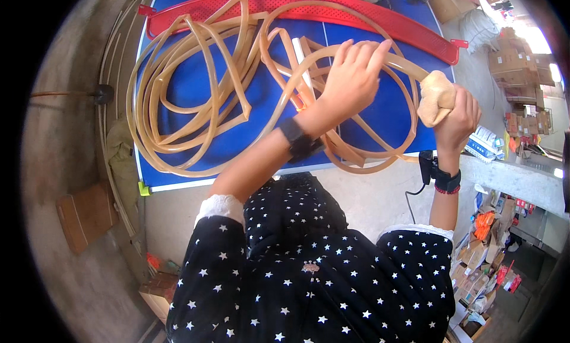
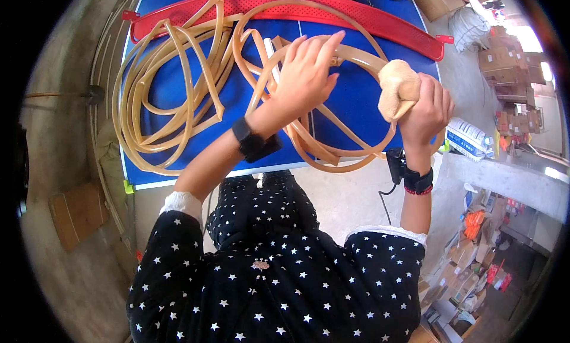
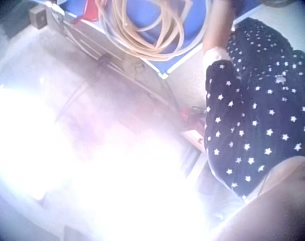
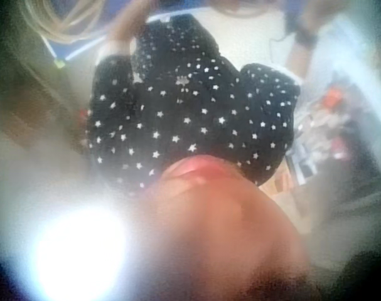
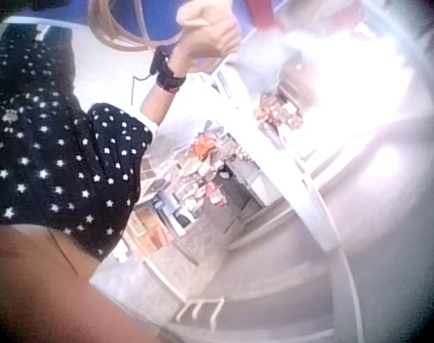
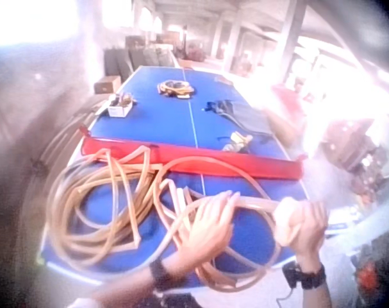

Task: The person wipes long tan flexible tubes with a cloth, handling them one at a time and coiling them on a blue table.

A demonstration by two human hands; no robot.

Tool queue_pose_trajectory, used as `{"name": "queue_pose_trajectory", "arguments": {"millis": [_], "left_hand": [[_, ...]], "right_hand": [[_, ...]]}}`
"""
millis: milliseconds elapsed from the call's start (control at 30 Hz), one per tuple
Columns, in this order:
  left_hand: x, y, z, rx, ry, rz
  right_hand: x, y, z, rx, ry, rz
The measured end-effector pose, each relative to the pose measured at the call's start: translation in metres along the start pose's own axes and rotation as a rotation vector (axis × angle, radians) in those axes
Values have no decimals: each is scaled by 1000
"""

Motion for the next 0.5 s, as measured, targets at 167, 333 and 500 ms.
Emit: {"name": "queue_pose_trajectory", "arguments": {"millis": [167,333,500], "left_hand": [[-27,31,-3,58,71,-104],[-47,-3,17,61,317,37],[-64,-35,-33,-156,273,-40]], "right_hand": [[-2,-11,-10,-56,-31,1],[24,-16,27,-112,7,-13],[98,-15,146,7,258,10]]}}
Point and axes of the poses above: each hand's wrist, its own x-axis away from the middle knuckle, its own y-axis out of the palm, z = x × y, the point moved 10 cm from there along -x, towards the middle knuckle, and after that the axes turned 12 degrees about z, right-handed, at the moved point
